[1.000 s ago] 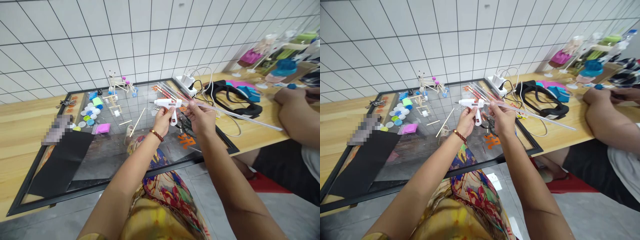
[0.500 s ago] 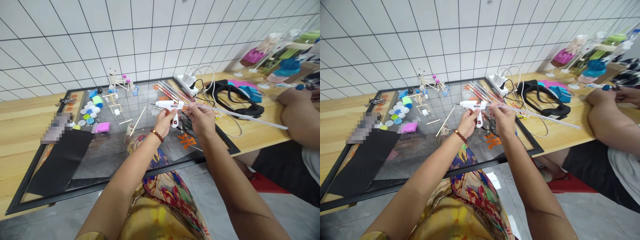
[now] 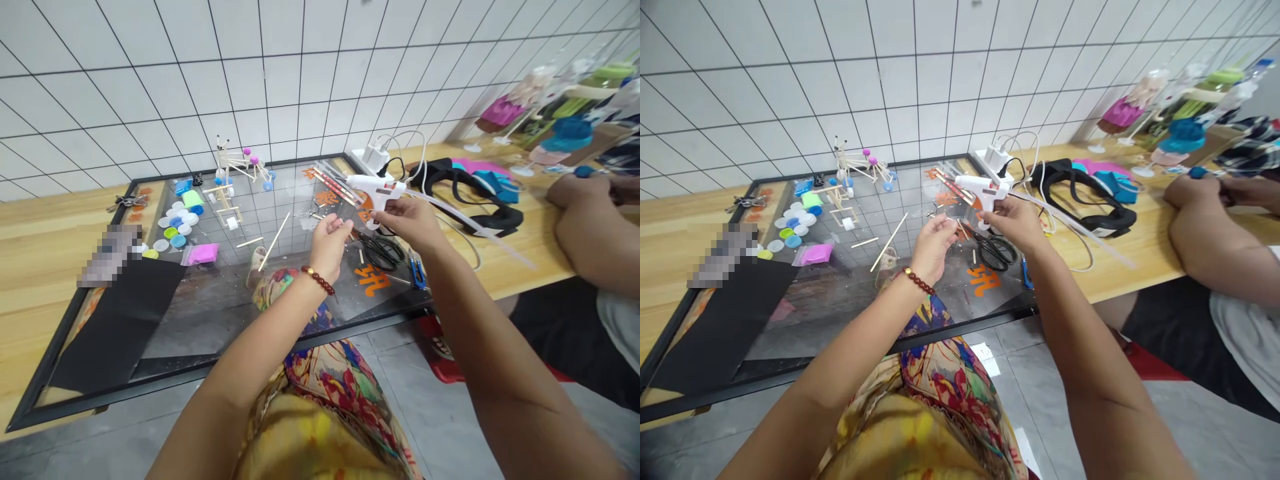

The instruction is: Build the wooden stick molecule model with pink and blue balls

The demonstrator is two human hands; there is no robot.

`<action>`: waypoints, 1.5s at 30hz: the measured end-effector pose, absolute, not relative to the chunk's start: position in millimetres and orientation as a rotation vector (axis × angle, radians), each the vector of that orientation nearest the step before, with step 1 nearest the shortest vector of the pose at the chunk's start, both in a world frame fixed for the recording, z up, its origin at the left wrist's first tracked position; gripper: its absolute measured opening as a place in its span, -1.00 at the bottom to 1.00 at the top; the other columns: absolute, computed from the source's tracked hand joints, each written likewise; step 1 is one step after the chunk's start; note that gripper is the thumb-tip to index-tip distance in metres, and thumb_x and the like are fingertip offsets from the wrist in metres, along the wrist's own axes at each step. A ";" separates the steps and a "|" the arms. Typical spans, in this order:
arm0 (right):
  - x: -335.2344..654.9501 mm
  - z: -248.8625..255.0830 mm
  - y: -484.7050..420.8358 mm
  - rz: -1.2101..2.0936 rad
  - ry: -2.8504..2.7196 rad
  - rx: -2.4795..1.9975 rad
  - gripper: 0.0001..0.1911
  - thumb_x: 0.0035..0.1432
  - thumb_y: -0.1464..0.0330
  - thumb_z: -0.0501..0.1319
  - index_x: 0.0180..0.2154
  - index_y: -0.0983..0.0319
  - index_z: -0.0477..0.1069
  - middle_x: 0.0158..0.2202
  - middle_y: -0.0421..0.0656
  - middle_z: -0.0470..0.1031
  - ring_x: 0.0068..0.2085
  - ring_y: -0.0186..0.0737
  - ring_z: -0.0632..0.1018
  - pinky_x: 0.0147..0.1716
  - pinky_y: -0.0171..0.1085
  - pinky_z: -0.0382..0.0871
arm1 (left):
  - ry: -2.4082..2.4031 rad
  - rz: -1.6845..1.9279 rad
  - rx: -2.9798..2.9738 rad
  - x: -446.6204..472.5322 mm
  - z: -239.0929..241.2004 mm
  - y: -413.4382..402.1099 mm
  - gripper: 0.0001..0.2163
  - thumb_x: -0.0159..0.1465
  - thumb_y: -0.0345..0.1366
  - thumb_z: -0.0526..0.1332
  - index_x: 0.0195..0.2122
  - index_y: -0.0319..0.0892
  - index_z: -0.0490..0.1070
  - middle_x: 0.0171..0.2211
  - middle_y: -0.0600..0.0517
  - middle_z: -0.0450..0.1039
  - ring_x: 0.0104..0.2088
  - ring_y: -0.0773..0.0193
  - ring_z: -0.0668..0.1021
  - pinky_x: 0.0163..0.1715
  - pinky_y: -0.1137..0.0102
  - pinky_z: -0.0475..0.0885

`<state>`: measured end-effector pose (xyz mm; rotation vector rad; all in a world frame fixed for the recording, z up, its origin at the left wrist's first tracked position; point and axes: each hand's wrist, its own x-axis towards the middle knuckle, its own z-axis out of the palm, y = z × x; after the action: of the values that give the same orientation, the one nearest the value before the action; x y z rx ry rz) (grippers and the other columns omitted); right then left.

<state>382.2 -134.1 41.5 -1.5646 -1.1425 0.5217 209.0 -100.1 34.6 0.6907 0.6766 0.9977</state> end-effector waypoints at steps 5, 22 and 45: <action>410.8 22.7 -117.3 0.447 -1.161 -1.835 -0.67 -0.16 0.24 0.40 -0.32 0.28 0.56 -0.43 -0.12 0.59 -0.43 -0.21 0.53 -0.44 -0.27 0.35 | 0.768 1.043 0.832 170.2 47.9 -94.7 -0.77 0.07 -0.51 0.31 -0.24 -0.19 0.46 -0.25 0.02 0.45 -0.32 0.40 0.50 -0.31 0.49 0.39; 403.5 6.4 -125.3 0.017 -1.272 -2.183 -0.51 -0.06 0.13 0.32 -0.12 0.29 0.52 -0.26 -0.07 0.59 -0.28 -0.13 0.53 -0.27 -0.22 0.34 | 0.924 1.106 1.371 80.7 26.9 -65.2 -0.76 0.15 -0.39 0.23 -0.14 -0.23 0.47 -0.25 -0.02 0.54 -0.29 0.34 0.55 -0.24 0.41 0.45; 298.0 36.0 -58.5 -0.134 -1.980 -2.612 -0.66 0.21 0.46 0.03 -0.13 0.42 0.53 -0.11 0.23 0.56 -0.07 0.12 0.58 -0.18 -0.15 0.38 | 1.448 0.092 2.737 46.7 26.4 -80.8 -0.74 0.33 -0.38 -0.01 -0.20 -0.28 0.48 -0.25 -0.17 0.49 -0.20 0.03 0.58 -0.24 0.22 0.45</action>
<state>298.0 -58.5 36.0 -2.6116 -1.9804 -0.1339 46.7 -80.8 26.4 2.7369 1.4481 0.0919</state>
